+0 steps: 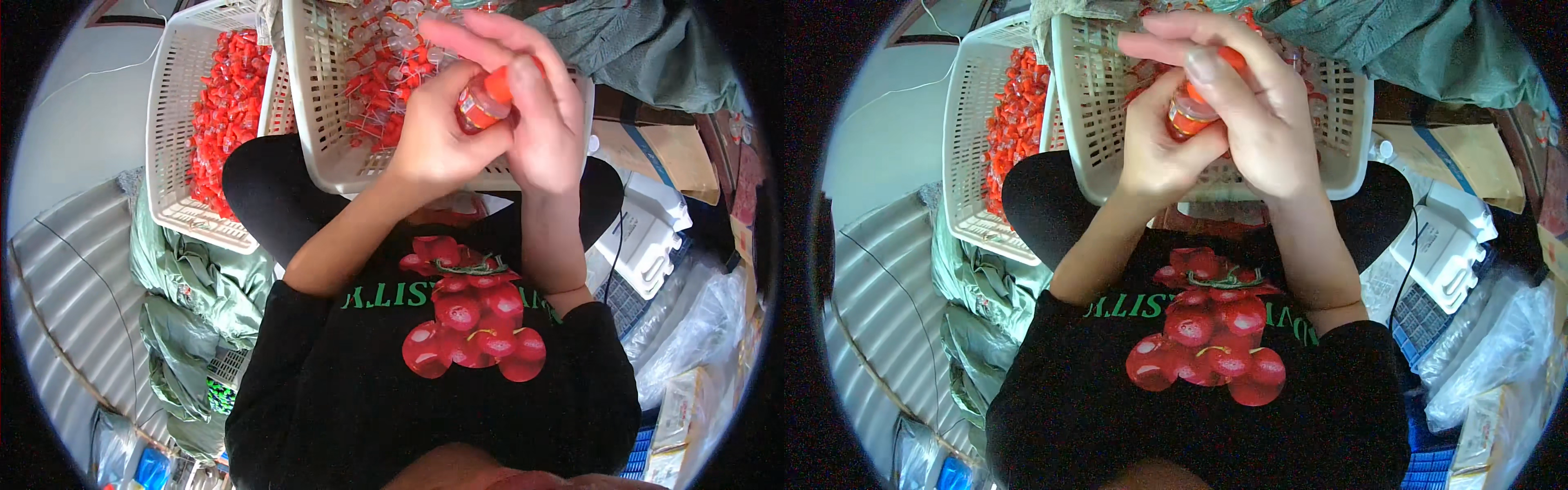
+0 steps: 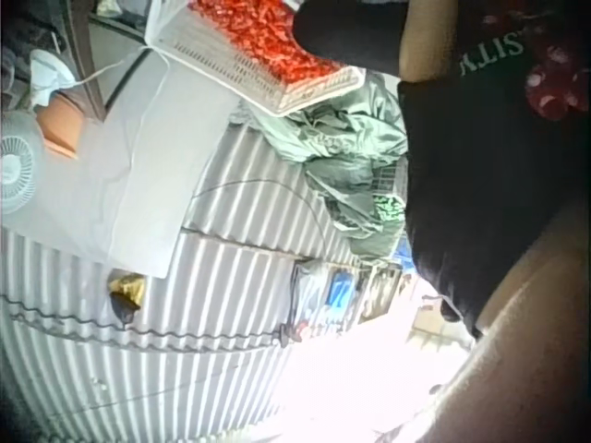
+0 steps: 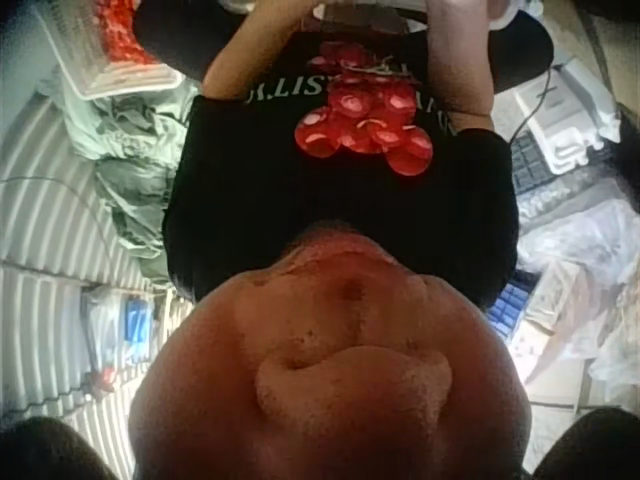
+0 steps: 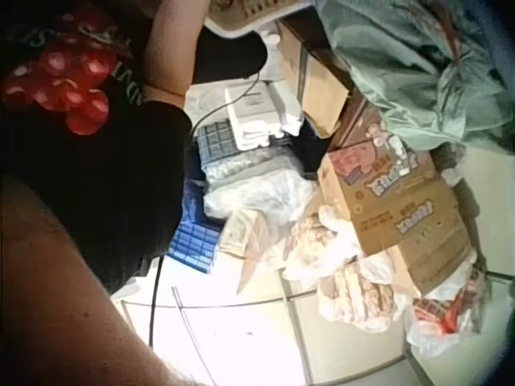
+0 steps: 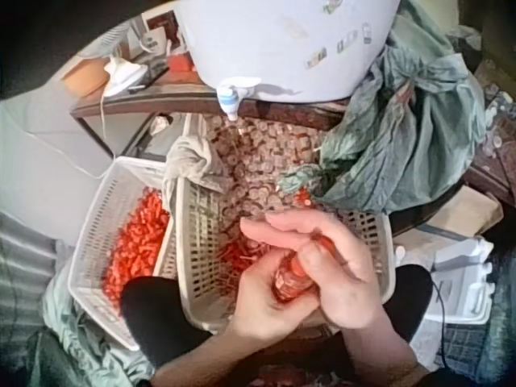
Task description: Capping and tightening small red bottles in a factory setting.
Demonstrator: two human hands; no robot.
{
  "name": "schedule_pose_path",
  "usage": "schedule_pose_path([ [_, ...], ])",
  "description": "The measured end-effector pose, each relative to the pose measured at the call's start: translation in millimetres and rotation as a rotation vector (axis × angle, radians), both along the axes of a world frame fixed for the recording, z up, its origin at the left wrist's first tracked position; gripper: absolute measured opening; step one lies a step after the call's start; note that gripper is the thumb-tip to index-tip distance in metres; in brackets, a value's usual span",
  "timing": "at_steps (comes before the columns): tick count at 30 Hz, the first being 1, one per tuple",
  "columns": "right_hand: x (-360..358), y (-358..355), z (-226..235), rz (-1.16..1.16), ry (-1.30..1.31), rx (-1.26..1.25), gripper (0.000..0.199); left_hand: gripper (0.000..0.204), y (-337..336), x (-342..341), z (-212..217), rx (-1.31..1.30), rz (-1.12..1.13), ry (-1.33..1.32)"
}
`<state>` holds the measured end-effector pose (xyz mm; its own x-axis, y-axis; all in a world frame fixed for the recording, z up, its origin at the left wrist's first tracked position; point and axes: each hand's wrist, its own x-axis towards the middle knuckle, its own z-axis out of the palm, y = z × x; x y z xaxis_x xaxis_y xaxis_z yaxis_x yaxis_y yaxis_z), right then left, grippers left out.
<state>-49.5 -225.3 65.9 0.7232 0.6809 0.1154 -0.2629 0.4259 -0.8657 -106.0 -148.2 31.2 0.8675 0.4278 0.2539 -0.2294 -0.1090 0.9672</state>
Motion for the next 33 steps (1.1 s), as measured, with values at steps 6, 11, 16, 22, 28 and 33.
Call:
schedule_pose_path([
  [6, -11, 13, 14, -0.085, 0.144, -0.048, 0.040, 0.020, 11, -6, -2, -1.322, -0.781, 0.076],
  [11, -5, 8, 9, 0.272, 0.122, 0.523, 0.033, 0.020, -6, -11, 25, -1.413, -0.903, -0.244],
  [16, -5, -19, 43, -0.144, -0.373, -0.315, 0.033, 0.019, 3, 7, 21, 0.362, 0.210, -0.301],
  [22, -1, -34, 34, -0.274, -0.848, -0.237, 0.040, 0.029, -6, -16, 37, -0.022, -0.203, -0.132],
  [28, -16, -25, 46, -0.169, -0.491, -0.096, 0.028, 0.028, -10, -19, 47, -0.511, -0.332, -0.004],
  [33, -18, -16, 39, -0.046, -0.222, -0.358, 0.027, 0.023, 10, -28, 24, 0.474, 0.158, 0.063],
])
